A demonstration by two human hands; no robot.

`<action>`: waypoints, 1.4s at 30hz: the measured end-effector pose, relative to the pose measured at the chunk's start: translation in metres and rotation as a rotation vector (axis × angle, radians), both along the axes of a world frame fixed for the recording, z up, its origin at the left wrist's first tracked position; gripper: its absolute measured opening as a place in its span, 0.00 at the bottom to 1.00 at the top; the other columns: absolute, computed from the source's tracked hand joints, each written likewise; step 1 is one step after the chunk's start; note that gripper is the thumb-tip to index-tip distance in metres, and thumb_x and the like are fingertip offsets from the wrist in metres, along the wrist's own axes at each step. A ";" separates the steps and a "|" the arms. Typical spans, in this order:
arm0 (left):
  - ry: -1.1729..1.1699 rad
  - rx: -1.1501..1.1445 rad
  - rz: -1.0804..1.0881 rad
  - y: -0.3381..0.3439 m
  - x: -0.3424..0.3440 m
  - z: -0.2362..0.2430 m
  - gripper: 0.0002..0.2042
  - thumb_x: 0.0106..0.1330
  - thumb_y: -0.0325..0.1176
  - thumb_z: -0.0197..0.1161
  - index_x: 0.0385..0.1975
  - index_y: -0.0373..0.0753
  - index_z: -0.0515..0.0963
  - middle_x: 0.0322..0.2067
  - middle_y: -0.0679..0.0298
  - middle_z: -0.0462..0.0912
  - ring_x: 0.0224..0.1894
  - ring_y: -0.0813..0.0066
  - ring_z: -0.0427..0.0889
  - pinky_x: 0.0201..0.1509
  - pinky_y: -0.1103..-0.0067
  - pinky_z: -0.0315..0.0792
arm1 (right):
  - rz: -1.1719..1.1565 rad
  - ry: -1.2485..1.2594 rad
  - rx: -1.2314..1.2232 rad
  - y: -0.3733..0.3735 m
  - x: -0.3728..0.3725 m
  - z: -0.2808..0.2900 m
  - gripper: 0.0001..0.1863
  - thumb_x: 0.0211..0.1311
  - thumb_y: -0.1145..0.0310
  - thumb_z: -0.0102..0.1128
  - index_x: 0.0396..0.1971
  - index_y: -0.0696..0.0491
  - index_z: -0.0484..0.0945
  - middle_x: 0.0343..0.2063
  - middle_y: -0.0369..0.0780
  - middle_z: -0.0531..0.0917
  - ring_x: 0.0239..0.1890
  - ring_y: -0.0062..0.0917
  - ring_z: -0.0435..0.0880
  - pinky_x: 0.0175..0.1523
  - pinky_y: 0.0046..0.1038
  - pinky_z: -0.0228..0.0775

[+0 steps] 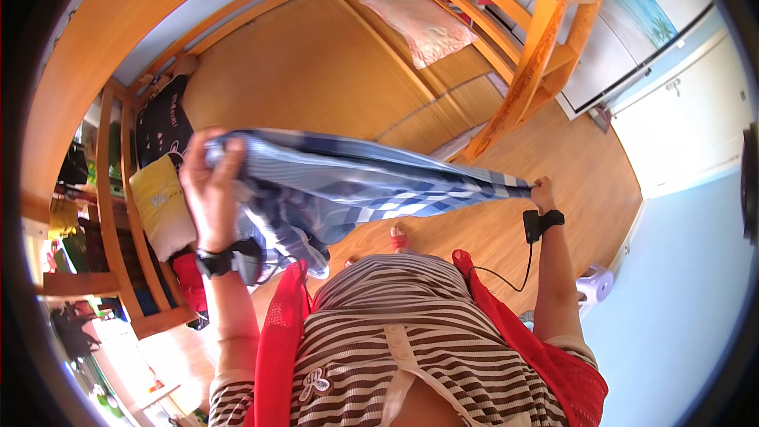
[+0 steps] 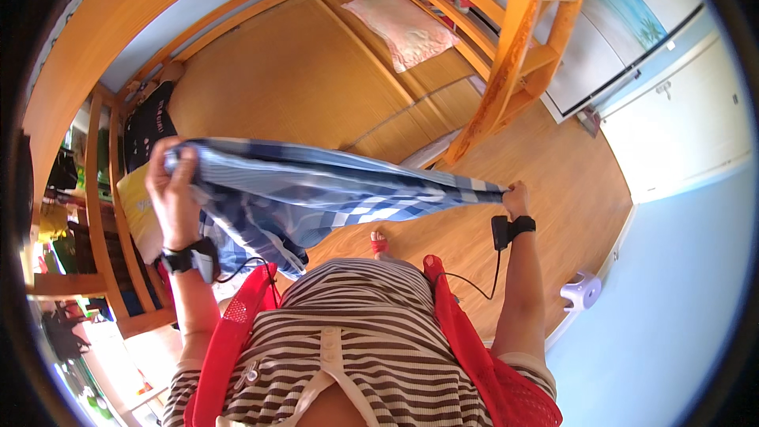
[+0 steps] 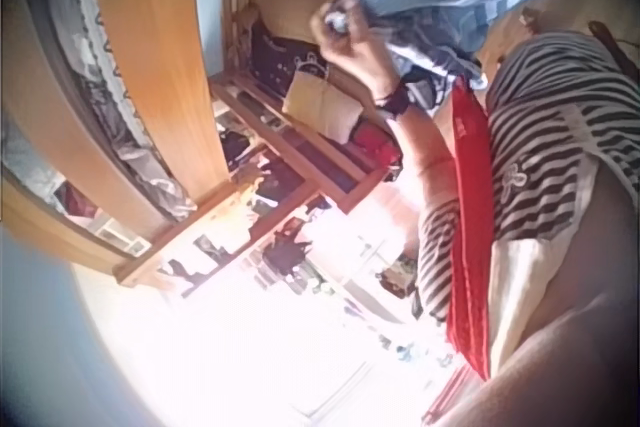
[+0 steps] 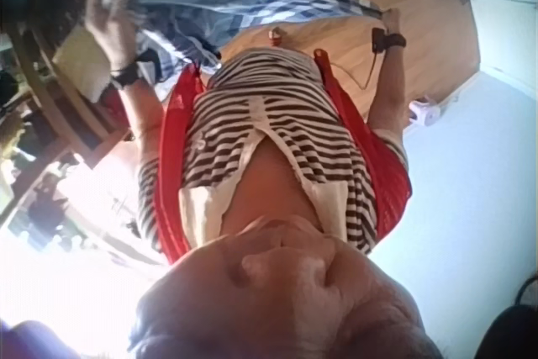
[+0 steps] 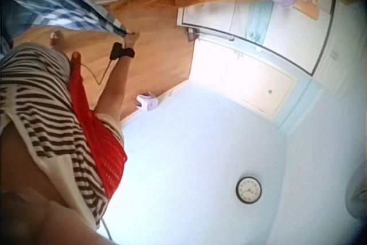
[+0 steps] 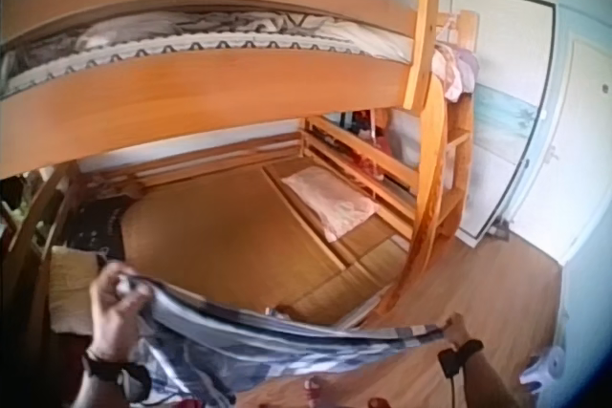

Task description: Fold a small pillow and a larger checkered blanket or bedsheet on a bed.

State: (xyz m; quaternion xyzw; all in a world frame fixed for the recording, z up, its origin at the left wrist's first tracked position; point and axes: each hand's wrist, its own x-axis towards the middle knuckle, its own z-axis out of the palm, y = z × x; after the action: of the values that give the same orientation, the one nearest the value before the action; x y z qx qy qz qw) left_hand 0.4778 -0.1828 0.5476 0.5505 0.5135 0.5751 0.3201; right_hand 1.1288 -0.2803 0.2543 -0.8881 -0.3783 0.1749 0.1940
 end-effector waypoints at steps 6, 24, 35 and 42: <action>0.127 -0.126 -0.513 -0.021 0.077 -0.019 0.10 0.57 0.27 0.67 0.35 0.34 0.74 0.26 0.67 0.79 0.29 0.86 0.76 0.31 0.87 0.70 | 0.614 0.355 0.448 0.065 -0.231 0.160 0.16 0.61 0.69 0.55 0.49 0.56 0.73 0.39 0.43 0.81 0.43 0.28 0.80 0.46 0.25 0.71; -0.152 -0.350 -0.737 -0.044 0.093 -0.060 0.18 0.58 0.21 0.64 0.45 0.36 0.64 0.33 0.63 0.81 0.37 0.86 0.76 0.39 0.86 0.70 | 0.832 1.215 0.399 0.024 -0.370 0.207 0.08 0.64 0.75 0.50 0.43 0.57 0.69 0.30 0.32 0.72 0.23 0.08 0.66 0.26 0.14 0.60; 0.084 -0.237 -0.666 -0.056 0.100 -0.068 0.07 0.55 0.22 0.67 0.31 0.32 0.77 0.34 0.65 0.75 0.35 0.81 0.73 0.38 0.84 0.70 | 0.589 1.103 0.346 0.019 -0.368 0.207 0.08 0.67 0.67 0.51 0.35 0.55 0.76 0.18 0.27 0.71 0.21 0.06 0.68 0.22 0.14 0.61; 0.241 0.165 -0.745 -0.053 0.096 -0.069 0.06 0.57 0.26 0.65 0.33 0.32 0.79 0.33 0.62 0.75 0.33 0.74 0.76 0.31 0.80 0.73 | 0.634 1.004 0.521 0.020 -0.375 0.198 0.09 0.68 0.68 0.49 0.36 0.57 0.76 0.25 0.30 0.73 0.23 0.07 0.66 0.25 0.15 0.61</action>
State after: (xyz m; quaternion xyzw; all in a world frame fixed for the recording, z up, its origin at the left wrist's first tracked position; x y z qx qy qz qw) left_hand 0.5739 -0.2356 0.4783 0.7864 0.2650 0.3902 0.3988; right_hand 0.7535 -0.2598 0.4527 -0.4672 -0.5155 0.5203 0.4953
